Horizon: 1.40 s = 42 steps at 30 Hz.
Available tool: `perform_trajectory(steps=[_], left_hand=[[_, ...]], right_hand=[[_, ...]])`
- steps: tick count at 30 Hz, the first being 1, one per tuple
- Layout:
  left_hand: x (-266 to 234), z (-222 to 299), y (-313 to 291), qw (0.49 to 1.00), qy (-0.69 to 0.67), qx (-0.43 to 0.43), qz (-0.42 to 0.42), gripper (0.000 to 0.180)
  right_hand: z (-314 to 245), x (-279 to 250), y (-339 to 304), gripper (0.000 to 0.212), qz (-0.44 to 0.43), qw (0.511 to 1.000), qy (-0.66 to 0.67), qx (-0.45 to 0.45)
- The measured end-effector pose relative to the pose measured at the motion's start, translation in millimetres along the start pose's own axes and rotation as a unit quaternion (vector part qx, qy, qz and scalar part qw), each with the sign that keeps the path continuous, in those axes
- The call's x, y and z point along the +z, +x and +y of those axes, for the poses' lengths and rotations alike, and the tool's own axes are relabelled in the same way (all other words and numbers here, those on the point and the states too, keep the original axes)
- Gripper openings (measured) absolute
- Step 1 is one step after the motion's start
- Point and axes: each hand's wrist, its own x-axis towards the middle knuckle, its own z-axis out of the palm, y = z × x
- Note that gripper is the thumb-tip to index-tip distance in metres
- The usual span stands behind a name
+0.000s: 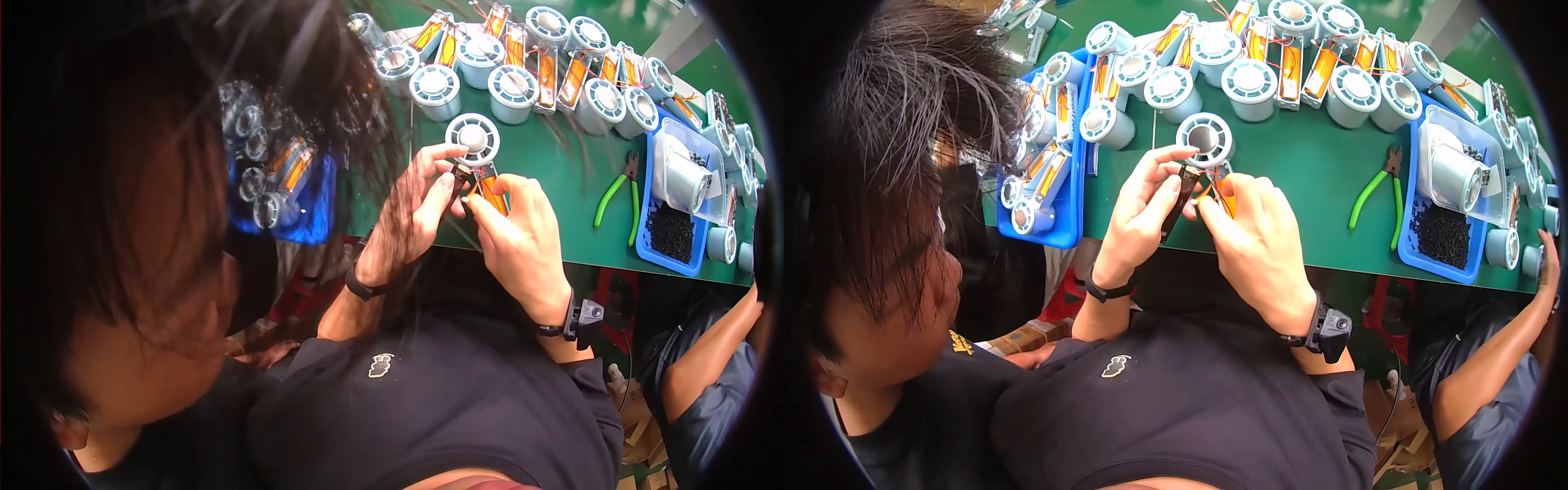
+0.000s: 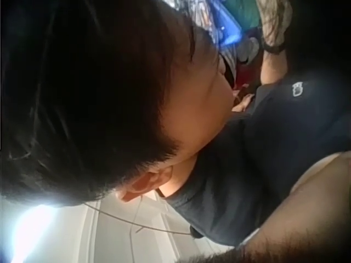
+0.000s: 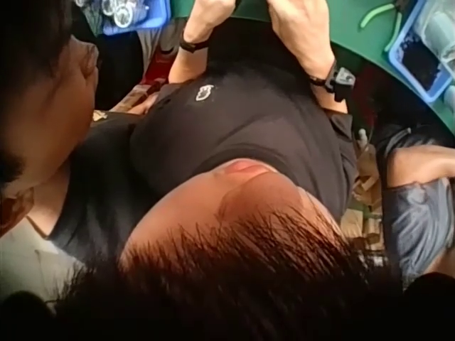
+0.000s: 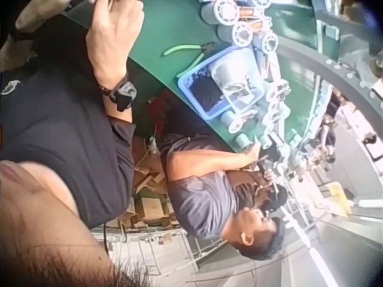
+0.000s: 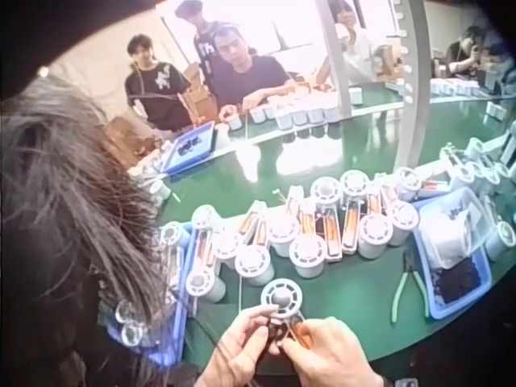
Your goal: The person picks up a circuit board and a fan housing, connects the wires from the battery and motor to the board by hand, and then presses the board into the housing. They then place the assembled unit onto the table and reach for another set of components to repeat the process.
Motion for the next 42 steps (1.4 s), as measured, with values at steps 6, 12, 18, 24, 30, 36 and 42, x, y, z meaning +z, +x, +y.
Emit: perform_trajectory(steps=[6, 12, 18, 24, 30, 36, 42], left_hand=[[-9.3, 7.0, 4.0, 0.995, -0.065, -0.047, -0.060, 0.033], [-4.8, 18.9, 5.4, 0.987, -0.092, -0.110, -0.078, 0.032], [-2.8, 27.4, 7.0, 0.984, -0.098, -0.125, -0.086, 0.033], [-5.3, 29.8, 9.0, 0.978, -0.113, -0.161, -0.071, 0.034], [-4.8, 25.4, 10.2, 0.979, -0.125, -0.142, -0.074, 0.034], [0.7, 25.4, 2.4, 0.986, -0.101, -0.125, -0.039, 0.033], [3.2, 15.0, 0.6, 0.994, -0.056, -0.094, -0.026, 0.034]], right_hand=[[11.2, -9.0, 0.8, 0.028, 0.021, 0.999, 0.022, 0.017], [13.9, -10.1, 3.8, 0.022, -0.004, 0.999, 0.032, 0.035], [24.3, -4.3, -0.2, 0.016, 0.024, 0.990, 0.134, 0.038], [31.1, 15.2, -7.7, 0.011, 0.096, 0.864, 0.444, 0.219], [27.4, 17.1, -0.4, 0.016, 0.181, 0.909, 0.322, 0.194], [28.5, 2.2, -5.6, 0.009, 0.119, 0.936, 0.266, 0.196], [24.1, -6.6, -9.1, 0.011, 0.108, 0.926, 0.293, 0.211]])
